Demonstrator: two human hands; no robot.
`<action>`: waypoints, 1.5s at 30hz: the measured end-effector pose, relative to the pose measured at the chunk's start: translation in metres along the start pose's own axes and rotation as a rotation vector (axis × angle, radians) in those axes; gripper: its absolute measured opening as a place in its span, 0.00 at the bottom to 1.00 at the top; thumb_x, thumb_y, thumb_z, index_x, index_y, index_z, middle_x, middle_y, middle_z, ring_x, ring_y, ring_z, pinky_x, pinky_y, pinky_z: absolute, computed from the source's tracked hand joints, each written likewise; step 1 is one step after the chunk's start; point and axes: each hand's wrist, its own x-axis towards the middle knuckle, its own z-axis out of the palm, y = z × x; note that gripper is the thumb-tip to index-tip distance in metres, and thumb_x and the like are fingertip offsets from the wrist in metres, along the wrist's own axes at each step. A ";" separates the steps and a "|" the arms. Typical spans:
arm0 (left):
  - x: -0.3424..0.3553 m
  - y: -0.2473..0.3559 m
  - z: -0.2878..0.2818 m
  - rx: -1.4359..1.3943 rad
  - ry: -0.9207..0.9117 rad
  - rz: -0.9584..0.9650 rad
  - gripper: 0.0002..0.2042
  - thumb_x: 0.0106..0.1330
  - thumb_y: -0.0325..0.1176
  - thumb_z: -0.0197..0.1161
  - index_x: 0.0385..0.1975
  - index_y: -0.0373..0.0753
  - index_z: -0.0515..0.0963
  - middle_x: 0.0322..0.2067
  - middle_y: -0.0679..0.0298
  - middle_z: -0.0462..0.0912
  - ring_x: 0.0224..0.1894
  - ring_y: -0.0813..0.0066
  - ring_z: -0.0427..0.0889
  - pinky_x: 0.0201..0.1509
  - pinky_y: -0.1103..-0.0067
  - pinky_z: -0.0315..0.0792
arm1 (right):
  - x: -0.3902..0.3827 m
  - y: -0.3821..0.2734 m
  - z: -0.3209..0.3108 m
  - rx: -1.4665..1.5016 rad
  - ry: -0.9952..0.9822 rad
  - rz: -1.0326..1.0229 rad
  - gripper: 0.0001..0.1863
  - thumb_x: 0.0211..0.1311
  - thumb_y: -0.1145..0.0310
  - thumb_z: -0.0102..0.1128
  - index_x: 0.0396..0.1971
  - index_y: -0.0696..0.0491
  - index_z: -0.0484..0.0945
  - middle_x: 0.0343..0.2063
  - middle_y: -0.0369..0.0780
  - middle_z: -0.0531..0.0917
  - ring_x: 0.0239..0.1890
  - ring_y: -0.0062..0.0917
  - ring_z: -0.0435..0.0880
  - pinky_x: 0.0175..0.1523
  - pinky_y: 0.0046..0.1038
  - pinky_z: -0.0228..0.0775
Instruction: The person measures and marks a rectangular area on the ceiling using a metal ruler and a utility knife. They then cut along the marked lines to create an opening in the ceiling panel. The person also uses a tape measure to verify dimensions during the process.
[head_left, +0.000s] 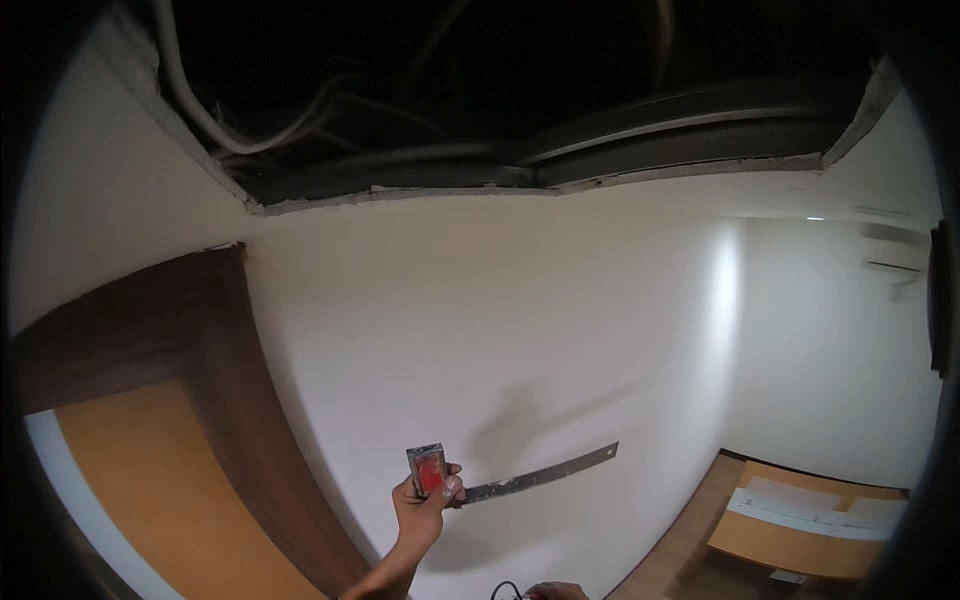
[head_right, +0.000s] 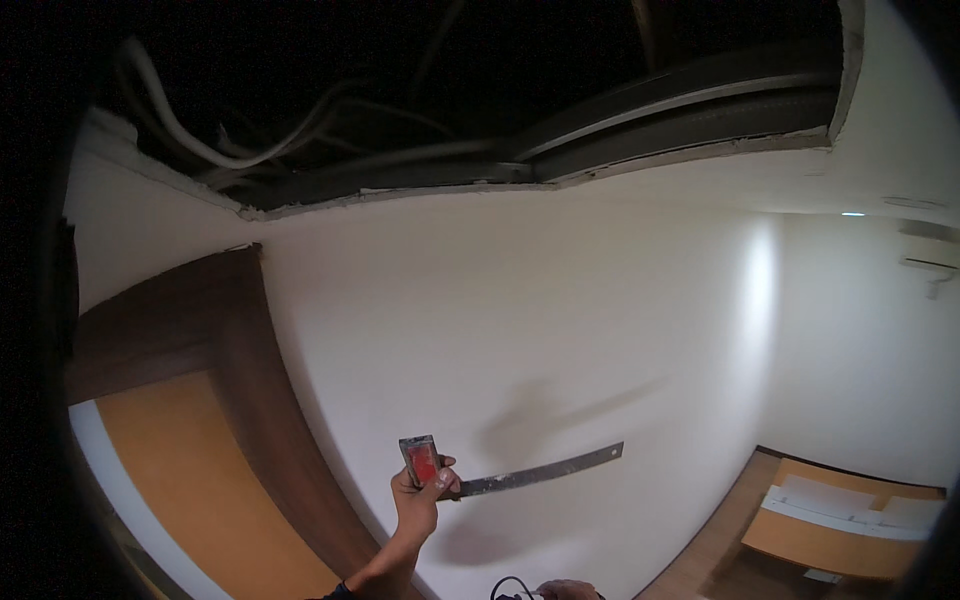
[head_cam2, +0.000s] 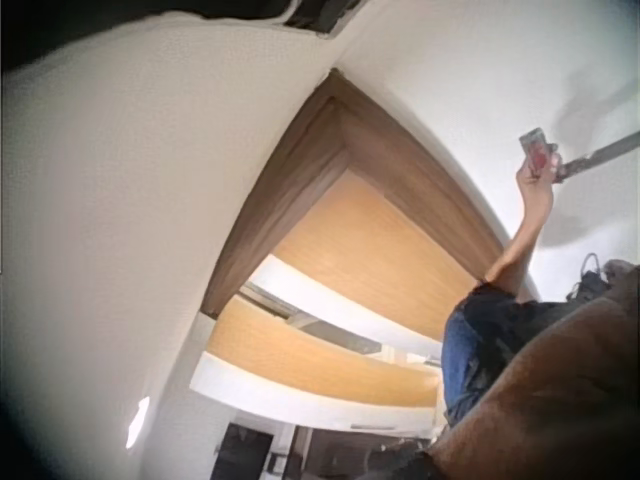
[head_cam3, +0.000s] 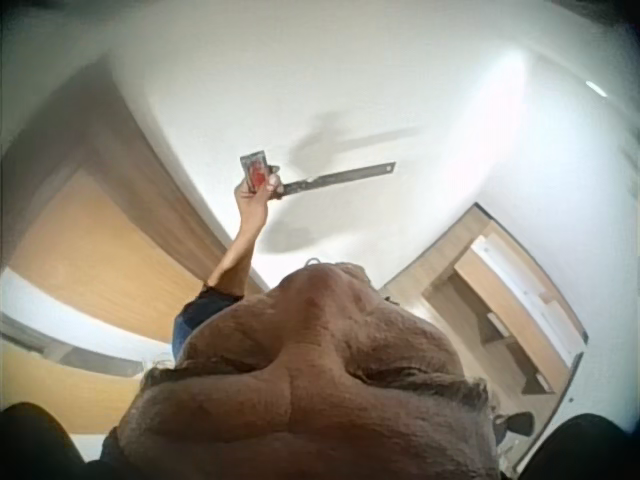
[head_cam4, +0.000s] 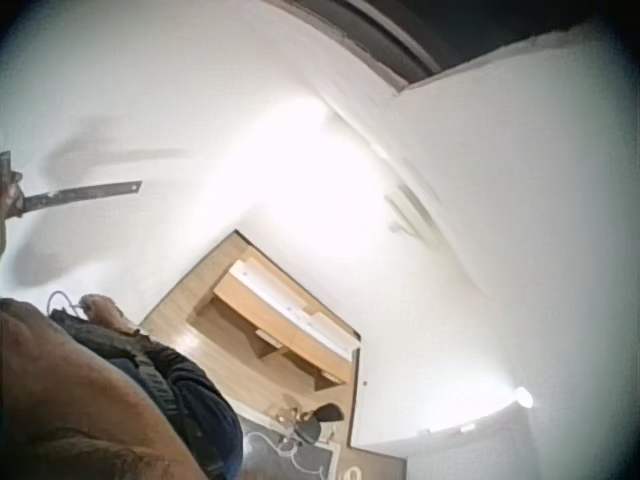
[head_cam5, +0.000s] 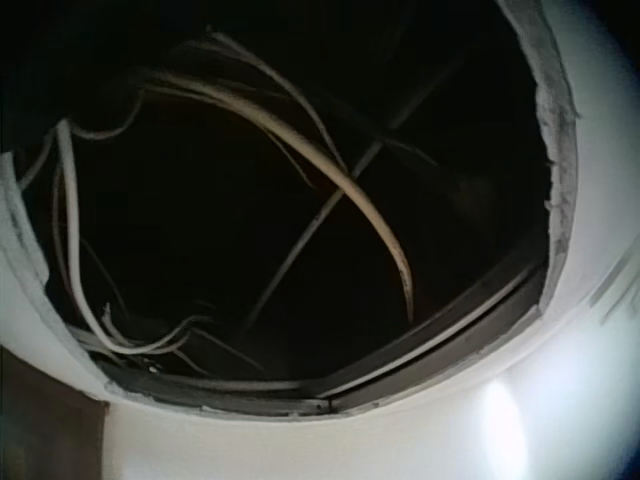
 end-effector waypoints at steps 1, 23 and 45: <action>-0.001 -0.011 -0.003 -0.023 0.012 -0.043 0.09 0.66 0.28 0.65 0.40 0.28 0.78 0.27 0.61 0.82 0.29 0.76 0.81 0.34 0.78 0.77 | 0.004 0.004 0.006 0.098 0.054 0.033 0.10 0.63 0.66 0.60 0.41 0.54 0.82 0.31 0.46 0.84 0.34 0.33 0.82 0.39 0.33 0.73; -0.065 -0.273 0.095 -0.394 -0.706 -1.058 0.13 0.72 0.36 0.57 0.47 0.34 0.79 0.27 0.62 0.79 0.29 0.70 0.78 0.34 0.74 0.75 | -0.038 -0.082 -0.073 -0.447 0.701 0.378 0.15 0.61 0.63 0.64 0.47 0.47 0.83 0.46 0.46 0.83 0.40 0.42 0.85 0.45 0.39 0.78; -0.086 -0.236 0.076 -0.387 -0.736 -0.886 0.14 0.68 0.43 0.63 0.27 0.39 0.77 0.17 0.71 0.70 0.19 0.81 0.68 0.22 0.78 0.65 | -0.199 -0.102 -0.039 -0.179 0.987 0.936 0.09 0.64 0.62 0.60 0.37 0.51 0.83 0.28 0.42 0.84 0.34 0.36 0.83 0.39 0.39 0.74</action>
